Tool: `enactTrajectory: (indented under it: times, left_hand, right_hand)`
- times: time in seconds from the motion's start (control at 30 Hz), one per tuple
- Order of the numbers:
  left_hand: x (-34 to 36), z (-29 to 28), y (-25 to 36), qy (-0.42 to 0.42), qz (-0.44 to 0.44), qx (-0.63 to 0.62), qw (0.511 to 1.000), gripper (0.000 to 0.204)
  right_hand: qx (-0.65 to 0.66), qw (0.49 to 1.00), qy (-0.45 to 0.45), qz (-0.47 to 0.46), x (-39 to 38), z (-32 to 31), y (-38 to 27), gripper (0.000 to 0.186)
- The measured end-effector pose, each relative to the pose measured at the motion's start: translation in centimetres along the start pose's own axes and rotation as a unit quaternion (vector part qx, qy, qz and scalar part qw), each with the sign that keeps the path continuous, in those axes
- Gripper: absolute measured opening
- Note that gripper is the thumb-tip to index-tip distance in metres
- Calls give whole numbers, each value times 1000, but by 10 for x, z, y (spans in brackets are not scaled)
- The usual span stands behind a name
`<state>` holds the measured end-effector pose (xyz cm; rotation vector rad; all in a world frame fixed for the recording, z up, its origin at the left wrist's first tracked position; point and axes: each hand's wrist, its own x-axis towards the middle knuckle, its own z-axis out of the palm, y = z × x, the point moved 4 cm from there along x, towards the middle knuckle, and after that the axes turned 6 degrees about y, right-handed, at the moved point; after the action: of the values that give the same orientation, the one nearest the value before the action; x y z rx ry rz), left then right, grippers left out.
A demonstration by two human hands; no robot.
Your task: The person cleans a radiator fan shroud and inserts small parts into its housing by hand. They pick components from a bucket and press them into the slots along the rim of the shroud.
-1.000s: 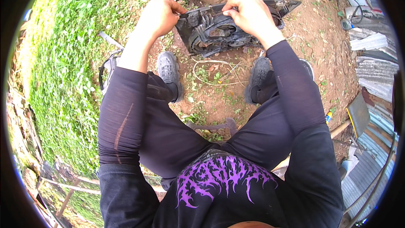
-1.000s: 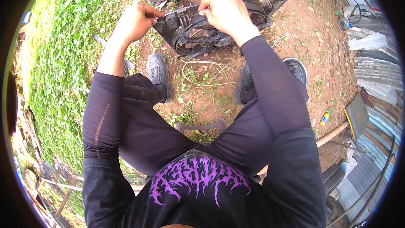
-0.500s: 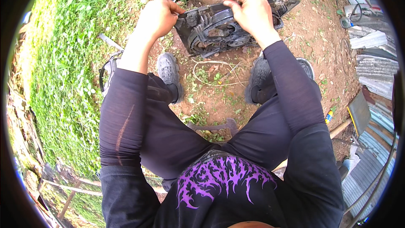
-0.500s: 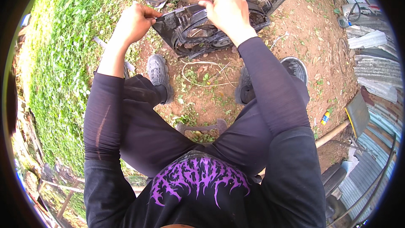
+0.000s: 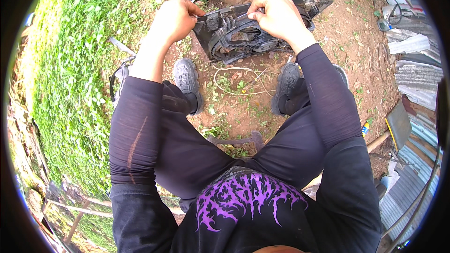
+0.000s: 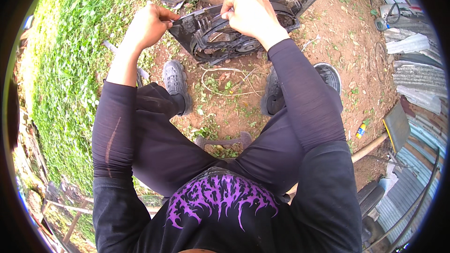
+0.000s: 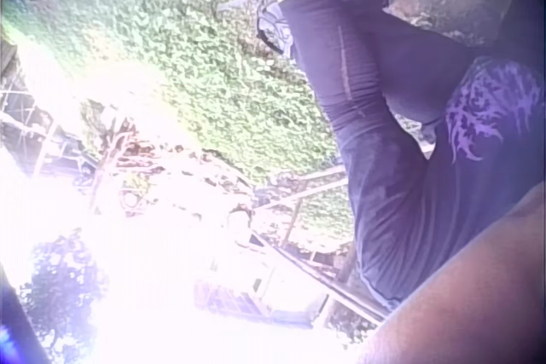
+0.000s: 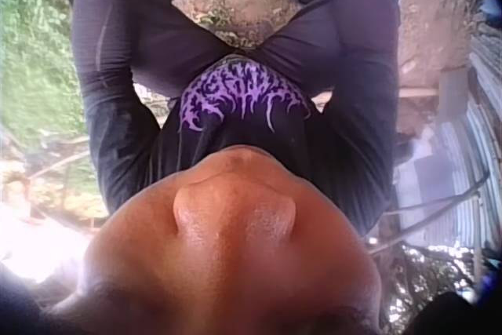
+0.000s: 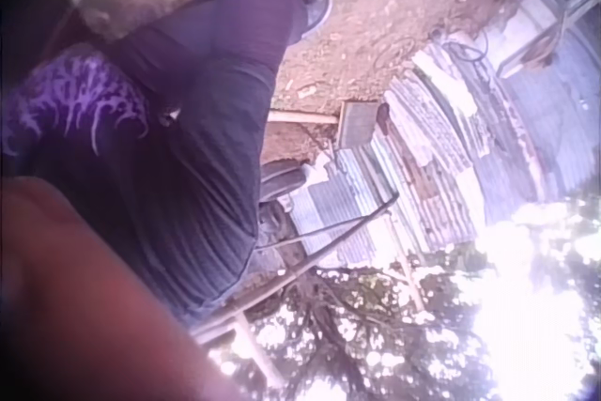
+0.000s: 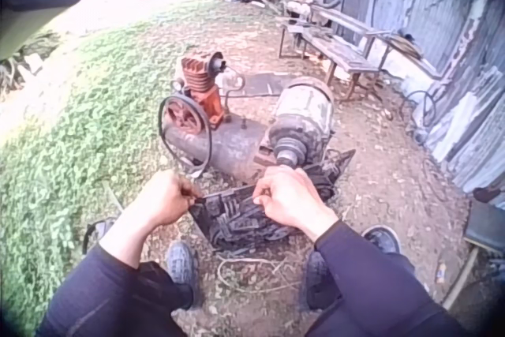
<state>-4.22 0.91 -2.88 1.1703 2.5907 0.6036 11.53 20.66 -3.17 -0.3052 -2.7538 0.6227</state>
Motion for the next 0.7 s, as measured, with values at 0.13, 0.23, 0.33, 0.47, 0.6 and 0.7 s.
enactTrajectory:
  times: [0.13,0.23,0.33,0.47,0.6,0.7]
  left_hand:
    - [0,-2,3,-8,-7,-3,1000,25]
    - [0,-1,2,-10,-11,-3,1000,24]
    - [0,-2,1,-20,-21,-3,1000,24]
    - [1,-2,3,-20,-23,-6,1000,24]
    - [-1,-3,5,-20,-14,-4,1000,24]
    - [-2,-5,8,-28,-35,-8,999,24]
  right_hand:
    - [-29,999,16,2,-5,5,-4,8]
    - [-39,995,92,-2,-5,2,-7,8]
    - [-43,996,73,-13,-5,0,-11,7]
    - [-99,989,94,-48,-10,5,-12,7]
    - [-11,995,99,8,-4,-7,-9,7]
    - [-34,999,19,-4,-6,-7,-10,7]
